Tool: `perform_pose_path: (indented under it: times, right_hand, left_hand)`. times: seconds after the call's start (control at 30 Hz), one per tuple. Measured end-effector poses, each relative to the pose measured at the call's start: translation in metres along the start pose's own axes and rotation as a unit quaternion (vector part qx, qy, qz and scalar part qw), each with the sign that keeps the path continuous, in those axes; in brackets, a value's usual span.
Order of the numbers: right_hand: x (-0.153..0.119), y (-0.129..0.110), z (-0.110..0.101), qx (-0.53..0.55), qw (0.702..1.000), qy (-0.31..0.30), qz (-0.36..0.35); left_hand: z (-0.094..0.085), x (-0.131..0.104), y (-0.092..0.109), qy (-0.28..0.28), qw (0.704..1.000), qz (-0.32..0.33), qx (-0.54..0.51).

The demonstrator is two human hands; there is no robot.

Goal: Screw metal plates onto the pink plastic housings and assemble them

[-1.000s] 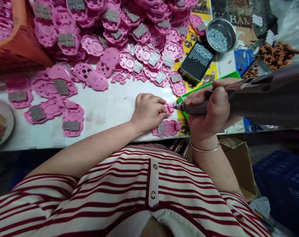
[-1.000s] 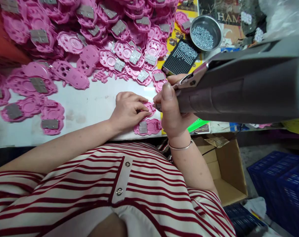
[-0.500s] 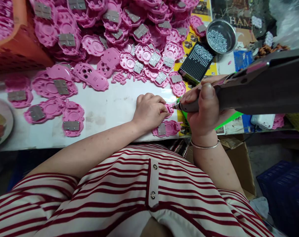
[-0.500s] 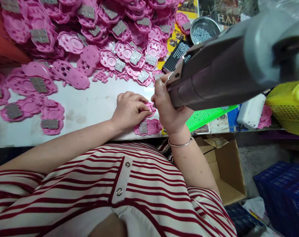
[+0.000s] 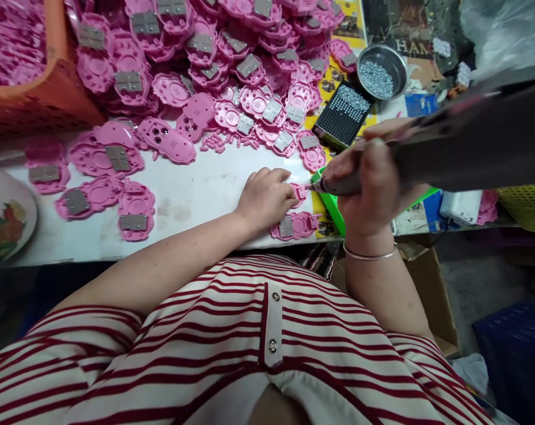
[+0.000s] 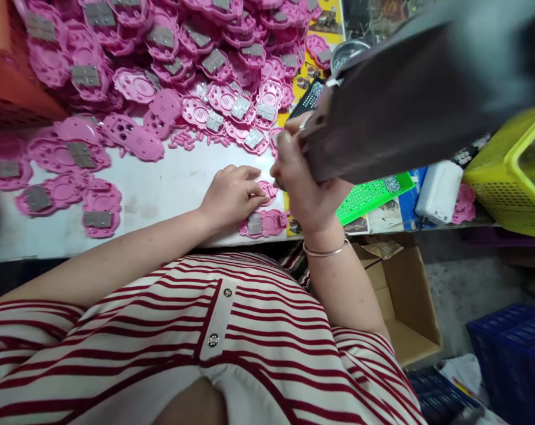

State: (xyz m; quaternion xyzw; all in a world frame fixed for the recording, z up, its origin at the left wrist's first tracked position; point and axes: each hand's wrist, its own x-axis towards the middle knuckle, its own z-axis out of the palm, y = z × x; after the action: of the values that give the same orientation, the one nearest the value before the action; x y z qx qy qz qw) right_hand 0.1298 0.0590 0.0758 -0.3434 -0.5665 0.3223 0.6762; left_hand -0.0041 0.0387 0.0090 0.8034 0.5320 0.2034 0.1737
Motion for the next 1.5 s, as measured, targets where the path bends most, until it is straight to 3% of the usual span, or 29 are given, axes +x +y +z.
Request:
perform_pose_path:
  times: [0.1, 0.23, 0.43, 0.6, 0.67, 0.83, 1.03, 1.2, 1.37, 1.5]
  right_hand:
    - [-0.001, -0.025, -0.010, 0.084, 0.992, 0.018, -0.096]
    - [-0.015, -0.044, -0.031, 0.061, 0.993, 0.050, -0.087]
    - [-0.035, -0.037, -0.048, 0.034, 0.991, 0.084, -0.094]
    - [-0.043, -0.023, -0.042, 0.016, 0.999, 0.046, -0.020]
    - [-0.044, -0.020, -0.040, 0.027, 0.999, 0.032, -0.022]
    - [-0.042, -0.025, -0.040, 0.004, 0.998, 0.063, 0.000]
    - [-0.040, -0.030, -0.045, -0.012, 0.995, 0.089, -0.036]
    - [-0.041, -0.031, -0.045, 0.004, 0.992, 0.113, -0.058]
    - [-0.043, -0.033, -0.052, 0.035, 0.988, 0.110, -0.104]
    - [-0.047, -0.042, -0.063, 0.054, 0.992, 0.088, -0.076]
  left_hand:
    - [-0.004, 0.001, -0.001, -0.013, 0.999, 0.009, 0.029]
    - [-0.009, 0.000, -0.003, -0.026, 0.999, 0.019, 0.031]
    - [-0.014, -0.006, -0.005, -0.039, 0.999, 0.038, 0.008]
    - [-0.014, -0.008, -0.009, -0.039, 0.999, 0.031, -0.020]
    - [-0.014, -0.008, -0.012, -0.050, 0.997, 0.051, -0.018]
    - [-0.016, -0.008, -0.021, -0.076, 0.990, 0.118, 0.018]
    - [-0.018, -0.012, -0.015, -0.043, 0.985, 0.138, 0.097]
    - [-0.021, -0.012, -0.010, -0.071, 0.976, 0.151, 0.143]
    - [-0.027, -0.014, -0.007, -0.035, 0.988, 0.121, 0.087]
    - [-0.026, -0.029, 0.004, -0.019, 0.987, 0.160, 0.016]
